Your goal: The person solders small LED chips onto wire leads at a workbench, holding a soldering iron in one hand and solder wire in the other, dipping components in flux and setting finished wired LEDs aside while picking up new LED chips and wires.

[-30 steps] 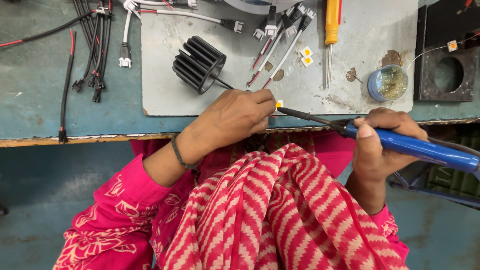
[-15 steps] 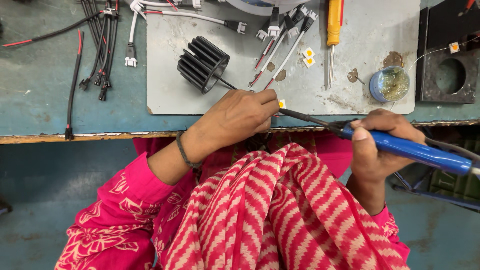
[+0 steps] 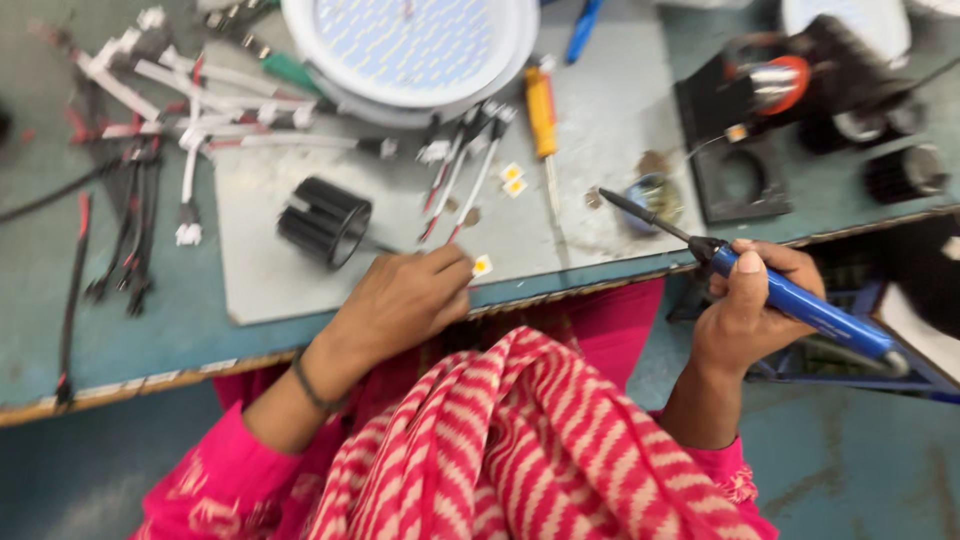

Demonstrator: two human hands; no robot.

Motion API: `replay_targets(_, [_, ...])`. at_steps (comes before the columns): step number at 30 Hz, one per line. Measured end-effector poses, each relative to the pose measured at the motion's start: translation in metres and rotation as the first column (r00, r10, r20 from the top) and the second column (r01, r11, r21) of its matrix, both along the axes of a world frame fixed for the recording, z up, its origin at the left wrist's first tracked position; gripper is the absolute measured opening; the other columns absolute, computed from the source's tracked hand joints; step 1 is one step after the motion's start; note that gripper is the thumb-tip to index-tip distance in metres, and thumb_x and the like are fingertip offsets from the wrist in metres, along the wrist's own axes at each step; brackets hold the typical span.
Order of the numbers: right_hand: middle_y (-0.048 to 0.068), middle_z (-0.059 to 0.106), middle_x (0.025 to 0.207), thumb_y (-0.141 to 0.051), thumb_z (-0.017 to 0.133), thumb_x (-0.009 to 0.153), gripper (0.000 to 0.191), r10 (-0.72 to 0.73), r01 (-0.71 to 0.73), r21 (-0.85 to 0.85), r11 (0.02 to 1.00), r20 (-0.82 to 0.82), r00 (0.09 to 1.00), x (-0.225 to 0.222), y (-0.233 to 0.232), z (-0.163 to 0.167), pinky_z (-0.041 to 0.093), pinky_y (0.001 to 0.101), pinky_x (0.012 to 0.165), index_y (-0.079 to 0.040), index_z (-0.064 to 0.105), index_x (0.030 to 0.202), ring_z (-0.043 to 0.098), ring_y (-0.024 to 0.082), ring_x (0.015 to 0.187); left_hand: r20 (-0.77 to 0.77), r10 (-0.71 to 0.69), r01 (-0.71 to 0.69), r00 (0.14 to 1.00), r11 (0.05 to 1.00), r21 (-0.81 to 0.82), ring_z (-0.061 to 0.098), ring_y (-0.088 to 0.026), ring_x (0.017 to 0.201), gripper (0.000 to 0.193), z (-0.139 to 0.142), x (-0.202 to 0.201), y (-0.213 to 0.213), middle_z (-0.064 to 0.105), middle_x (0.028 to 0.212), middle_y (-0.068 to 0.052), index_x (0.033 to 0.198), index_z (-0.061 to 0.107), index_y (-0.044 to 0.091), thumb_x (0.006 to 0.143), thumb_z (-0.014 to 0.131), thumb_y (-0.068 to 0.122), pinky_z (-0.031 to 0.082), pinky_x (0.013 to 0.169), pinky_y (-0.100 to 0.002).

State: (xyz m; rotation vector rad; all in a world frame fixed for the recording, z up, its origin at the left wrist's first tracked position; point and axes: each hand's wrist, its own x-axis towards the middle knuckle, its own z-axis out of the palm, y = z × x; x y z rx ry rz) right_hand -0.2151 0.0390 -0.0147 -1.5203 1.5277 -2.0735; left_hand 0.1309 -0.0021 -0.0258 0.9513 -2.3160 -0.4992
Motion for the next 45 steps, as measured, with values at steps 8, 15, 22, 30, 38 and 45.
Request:
replay_targets(8, [0.012, 0.071, 0.092, -0.010, 0.072, 0.104, 0.016, -0.052, 0.055, 0.036, 0.998, -0.072, 0.996, -0.017, 0.000, 0.002, 0.046, 0.0206, 0.062, 0.003, 0.063, 0.100, 0.056, 0.011, 0.062, -0.064, 0.068, -0.072, 0.996, 0.995, -0.068, 0.068, -0.027, 0.063, 0.009, -0.004, -0.002, 0.006, 0.070, 0.093, -0.002, 0.086, 0.066, 0.008, 0.085, 0.071, 0.016, 0.054, 0.056, -0.041])
replay_targets(15, [0.010, 0.070, 0.097, -0.008, 0.072, 0.103, 0.013, -0.005, 0.018, 0.061, 0.998, -0.223, 0.975, -0.007, -0.005, -0.005, 0.051, 0.0219, 0.074, 0.003, 0.065, 0.102, 0.063, 0.011, 0.078, -0.049, 0.086, -0.089, 0.995, 0.994, -0.061, 0.068, -0.028, 0.063, 0.011, -0.004, -0.003, 0.006, 0.069, 0.092, -0.003, 0.086, 0.066, 0.008, 0.086, 0.072, 0.018, 0.054, 0.056, -0.041])
replay_targets(22, [0.010, 0.069, 0.096, -0.008, 0.073, 0.104, 0.014, -0.020, 0.038, 0.058, 0.998, -0.287, 0.958, -0.008, -0.007, -0.001, 0.051, 0.0235, 0.077, 0.003, 0.066, 0.101, 0.064, 0.013, 0.080, -0.049, 0.098, -0.101, 0.994, 0.994, -0.050, 0.067, -0.028, 0.063, 0.010, -0.001, -0.004, 0.007, 0.068, 0.090, -0.004, 0.086, 0.066, 0.008, 0.087, 0.071, 0.016, 0.053, 0.056, -0.042])
replay_targets(30, [0.010, 0.068, 0.088, -0.007, 0.073, 0.101, 0.014, -0.070, 0.091, 0.039, 0.995, -0.379, 0.923, 0.000, 0.000, 0.004, 0.052, 0.0245, 0.076, 0.004, 0.064, 0.097, 0.064, 0.014, 0.076, -0.059, 0.093, -0.095, 0.994, 0.995, -0.036, 0.067, -0.029, 0.064, 0.011, -0.001, -0.003, 0.008, 0.067, 0.088, -0.004, 0.085, 0.065, 0.008, 0.086, 0.072, 0.016, 0.053, 0.056, -0.042])
replay_targets(38, [0.010, 0.067, 0.087, -0.006, 0.074, 0.101, 0.014, -0.060, 0.077, 0.029, 0.997, -0.389, 0.919, 0.002, 0.005, 0.009, 0.051, 0.0249, 0.074, 0.003, 0.064, 0.097, 0.063, 0.015, 0.075, -0.062, 0.094, -0.098, 0.994, 0.994, -0.054, 0.066, -0.030, 0.062, 0.012, -0.001, -0.003, 0.007, 0.066, 0.088, -0.004, 0.085, 0.064, 0.008, 0.086, 0.072, 0.017, 0.052, 0.055, -0.043])
replay_targets(45, [0.010, 0.069, 0.091, -0.010, 0.073, 0.104, 0.018, -0.060, 0.076, 0.031, 0.997, -0.357, 0.932, -0.012, 0.016, 0.002, 0.052, 0.0265, 0.079, 0.004, 0.064, 0.096, 0.064, 0.016, 0.080, -0.048, 0.093, -0.095, 0.994, 0.994, -0.048, 0.066, -0.030, 0.062, 0.013, -0.001, -0.003, 0.007, 0.066, 0.088, -0.005, 0.084, 0.063, 0.008, 0.087, 0.072, 0.017, 0.052, 0.054, -0.043])
